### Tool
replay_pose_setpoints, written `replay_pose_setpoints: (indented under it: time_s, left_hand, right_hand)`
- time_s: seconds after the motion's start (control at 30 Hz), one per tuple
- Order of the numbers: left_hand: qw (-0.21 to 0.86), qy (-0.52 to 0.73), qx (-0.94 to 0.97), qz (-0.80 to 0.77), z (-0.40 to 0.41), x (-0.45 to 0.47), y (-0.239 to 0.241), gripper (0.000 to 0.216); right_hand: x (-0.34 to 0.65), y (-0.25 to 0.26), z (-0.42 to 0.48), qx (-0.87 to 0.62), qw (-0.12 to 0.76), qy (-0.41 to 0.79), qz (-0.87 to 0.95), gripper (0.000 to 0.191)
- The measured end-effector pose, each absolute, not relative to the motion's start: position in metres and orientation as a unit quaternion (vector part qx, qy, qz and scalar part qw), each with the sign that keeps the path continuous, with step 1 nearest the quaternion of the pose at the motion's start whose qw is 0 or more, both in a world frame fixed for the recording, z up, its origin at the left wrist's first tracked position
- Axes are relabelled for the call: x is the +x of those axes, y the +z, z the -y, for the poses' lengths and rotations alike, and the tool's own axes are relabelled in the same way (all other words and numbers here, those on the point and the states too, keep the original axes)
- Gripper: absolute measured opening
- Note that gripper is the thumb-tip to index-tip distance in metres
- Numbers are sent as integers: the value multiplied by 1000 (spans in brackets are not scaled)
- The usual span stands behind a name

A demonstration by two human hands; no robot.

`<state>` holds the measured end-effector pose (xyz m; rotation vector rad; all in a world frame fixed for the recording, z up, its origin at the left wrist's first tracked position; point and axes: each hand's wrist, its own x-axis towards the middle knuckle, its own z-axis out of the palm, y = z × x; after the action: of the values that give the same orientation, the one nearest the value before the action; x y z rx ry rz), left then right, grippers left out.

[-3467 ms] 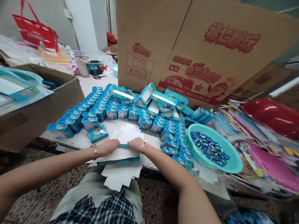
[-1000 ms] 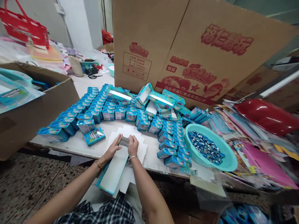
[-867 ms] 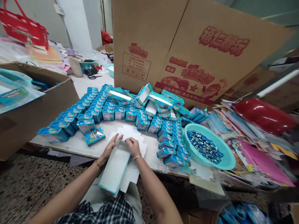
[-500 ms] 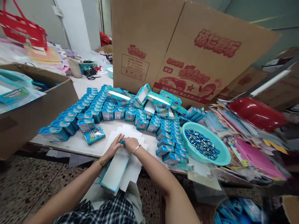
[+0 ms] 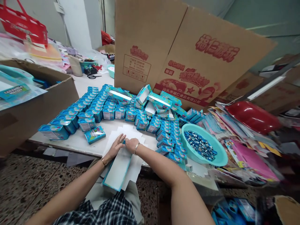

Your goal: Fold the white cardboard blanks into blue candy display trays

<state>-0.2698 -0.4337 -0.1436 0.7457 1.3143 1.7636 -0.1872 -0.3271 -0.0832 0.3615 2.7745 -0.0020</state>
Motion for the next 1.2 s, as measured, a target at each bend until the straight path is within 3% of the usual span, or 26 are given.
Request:
replay_pose_setpoints:
  time_s: [0.37,0.47,0.6,0.7,0.8,0.9,1.0,1.1,1.2]
  left_hand:
    - [432,649,331,-532,437,-283,-133,81]
    - [429,469,450,-627,458,-304,-113,76]
    - [249,137,630,-723,494,-323,-90,53]
    - [151,17,668,-729,504,-315,-86,52]
    - [97,-16,664,-742,501,-298,-87,52]
    - [88,-14,664,-742,500,-292,-84,51]
    - [124,7,681,-722,502,-302,-79,51]
    - [146,-15,677,-721,500,-310,-81,31]
    - [121,-43,667,-734,495,-306,-88,30]
  right_hand:
    - [-190,-77,330,142,175,-15,-974,34]
    - [-173,-77,325,186,159,-29,-969,35]
    - [-138,-67,304,202,170,-80,-961,29]
    - [-132,-59,288,209,95,-143,-963,43]
    - [-148,-59,289,146,42,-145,-978,38]
    - [-170,-67,301,56,99,-44,-993,32]
    - [-181,-77,309,-6,103,66,-993,24]
    - [-182,-86,308,-73,109,100,-986,21]
    - [-181,-92,304,-133,110,108,-979,22]
